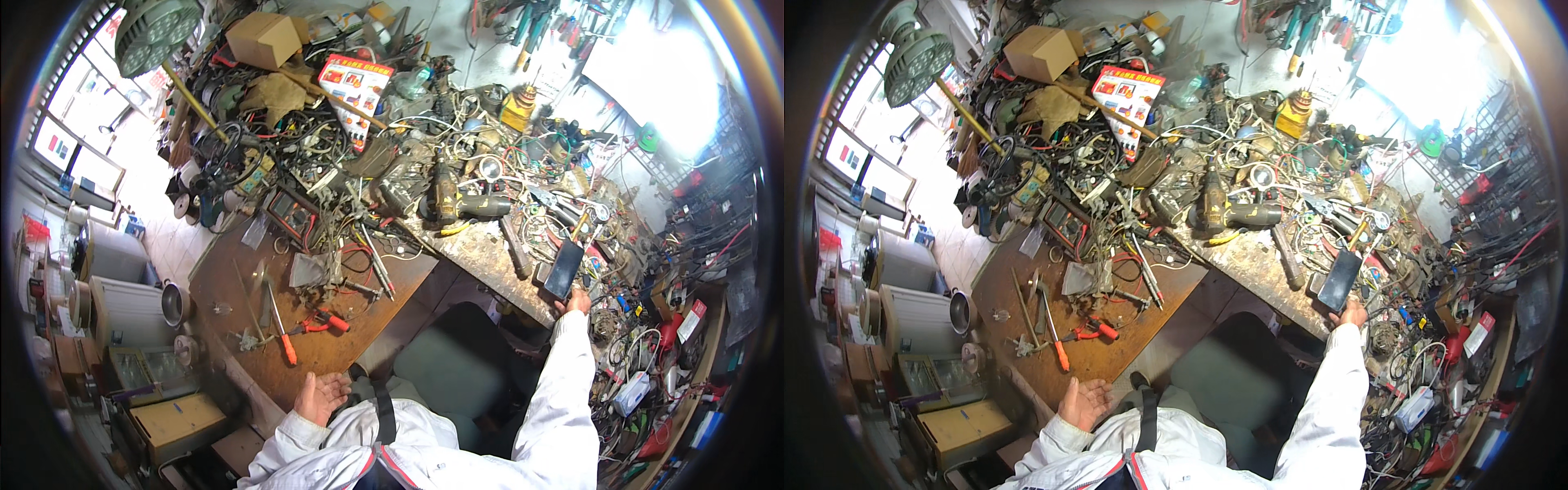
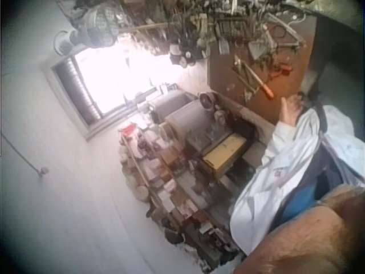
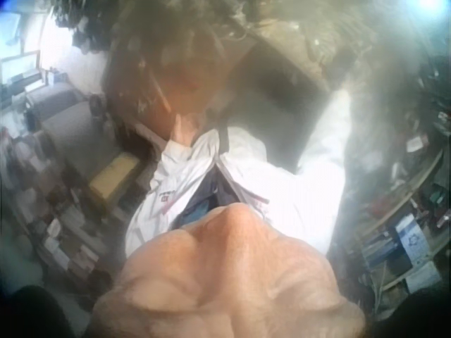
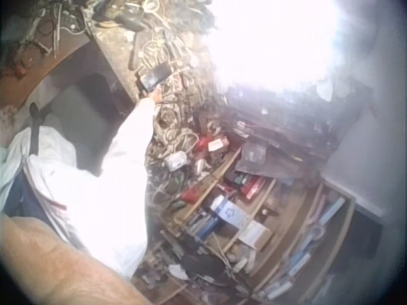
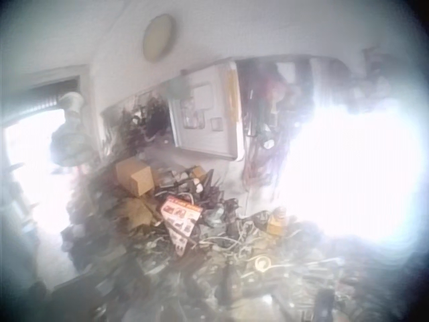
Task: The person sits at a cluttered workbench and uses pliers and a screwdriver to manipulate a metal rod and a small metal component. They repeatedly adjust the component and the rod, occasionally picking up and setting down tools.
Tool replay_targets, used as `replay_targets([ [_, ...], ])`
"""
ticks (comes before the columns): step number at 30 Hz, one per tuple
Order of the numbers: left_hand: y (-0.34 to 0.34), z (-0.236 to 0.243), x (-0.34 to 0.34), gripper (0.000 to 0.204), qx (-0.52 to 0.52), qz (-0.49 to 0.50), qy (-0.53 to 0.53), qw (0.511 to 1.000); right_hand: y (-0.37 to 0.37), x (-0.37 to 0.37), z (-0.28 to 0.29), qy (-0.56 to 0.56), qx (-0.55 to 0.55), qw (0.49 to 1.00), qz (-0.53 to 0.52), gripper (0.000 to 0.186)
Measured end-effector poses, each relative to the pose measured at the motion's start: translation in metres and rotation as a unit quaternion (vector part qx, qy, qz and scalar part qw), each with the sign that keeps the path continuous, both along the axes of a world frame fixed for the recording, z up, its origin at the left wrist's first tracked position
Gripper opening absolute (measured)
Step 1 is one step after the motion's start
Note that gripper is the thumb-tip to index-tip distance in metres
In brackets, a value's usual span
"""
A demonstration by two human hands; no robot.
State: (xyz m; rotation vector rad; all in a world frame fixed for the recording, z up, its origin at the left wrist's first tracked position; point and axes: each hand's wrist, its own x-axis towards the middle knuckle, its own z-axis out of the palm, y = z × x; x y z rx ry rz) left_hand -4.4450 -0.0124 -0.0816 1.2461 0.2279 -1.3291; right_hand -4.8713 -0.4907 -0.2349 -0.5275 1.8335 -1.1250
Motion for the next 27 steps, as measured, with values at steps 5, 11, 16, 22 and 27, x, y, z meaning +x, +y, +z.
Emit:
replay_targets([
  [5,0.023,-0.009,0.003,0.067,-0.005,0.052,0.004,0.999,0.035,-0.003,-0.043,0.091,-0.130,0.984,0.083,0.031],
  [11,0.041,-0.023,0.027,0.056,-0.005,0.060,-0.002,0.998,0.177,0.110,-0.006,-0.117,-0.016,0.960,0.255,0.012],
  [16,0.071,-0.032,0.062,0.041,0.066,0.062,-0.113,0.989,0.261,0.228,0.033,-0.101,0.031,0.893,0.437,0.018],
  [22,0.115,-0.096,0.105,0.028,0.119,0.057,-0.314,0.940,0.320,0.342,0.057,-0.046,0.013,0.798,0.601,0.021],
  [27,0.125,-0.113,0.143,0.025,0.260,0.007,-0.486,0.834,0.357,0.403,0.063,-0.003,0.013,0.748,0.664,0.023],
])
